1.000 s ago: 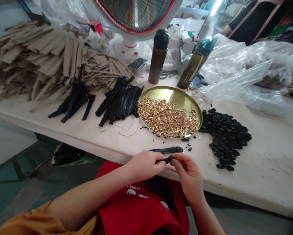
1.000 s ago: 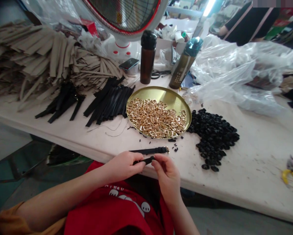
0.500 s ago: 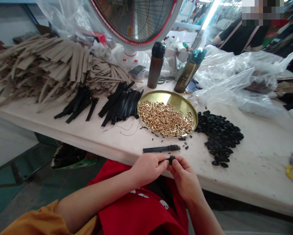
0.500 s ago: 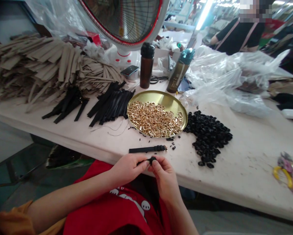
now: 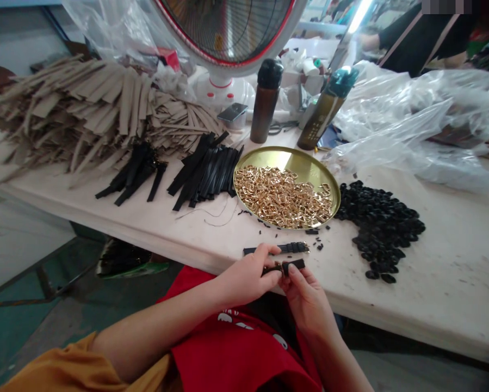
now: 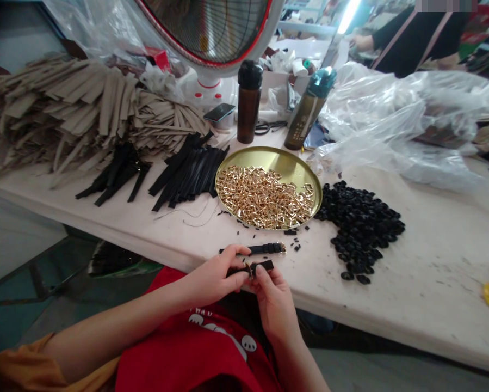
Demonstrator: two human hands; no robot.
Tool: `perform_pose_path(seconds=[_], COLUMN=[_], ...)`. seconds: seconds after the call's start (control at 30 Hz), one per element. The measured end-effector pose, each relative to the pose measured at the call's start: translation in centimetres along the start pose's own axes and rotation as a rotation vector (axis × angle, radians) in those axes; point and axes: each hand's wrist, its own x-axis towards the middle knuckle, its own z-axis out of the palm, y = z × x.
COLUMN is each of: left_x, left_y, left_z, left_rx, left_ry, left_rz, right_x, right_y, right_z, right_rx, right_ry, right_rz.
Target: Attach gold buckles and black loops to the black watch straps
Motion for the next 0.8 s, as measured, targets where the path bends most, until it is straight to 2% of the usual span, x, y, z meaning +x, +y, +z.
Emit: perform_pose_path(seconds=[0.1, 0.17, 0.3, 0.43, 0.57, 0.7, 0.8], left_x=[0.1, 0.2, 0.5, 0.5, -0.1, -0.9, -1.3], left_y=[-0.6, -0.9, -1.2, -1.3, -1.1, -0.6, -0.5], left_z=[-0.2, -0.2, 0.0, -0.3, -0.6, -0.5, -0.3], left_rx=[-0.173, -0.251, -0.280, -0.311, -0.153, 0.032, 0.136], left_ry=[-0.034, -0.004, 0.089, 0.038, 0.011, 0.020, 0.007], left_rz=[-0.127, -0.181, -0.158, -0.176, -0.118, -0.064, -0.022], right_x=[0.2, 0.1, -0.1, -0.2, -0.3, -0.7, -0.9], right_y=[-0.2, 0.0, 0.3, 0.0, -0.7, -0.6, 0.0], right_z=[-0.1, 0.2, 0.3, -0.7, -1.0, -0.9, -1.1], right_rx=[-0.108, -0.240, -0.451, -0.429, -0.454, -0.282, -0.210], right_ry=[0.060, 0.074, 0.061, 0.007, -0.055, -0.221, -0.268], right_rz=[-0.041, -0.089, -0.196, -0.179, -0.047, 0.197, 0.258])
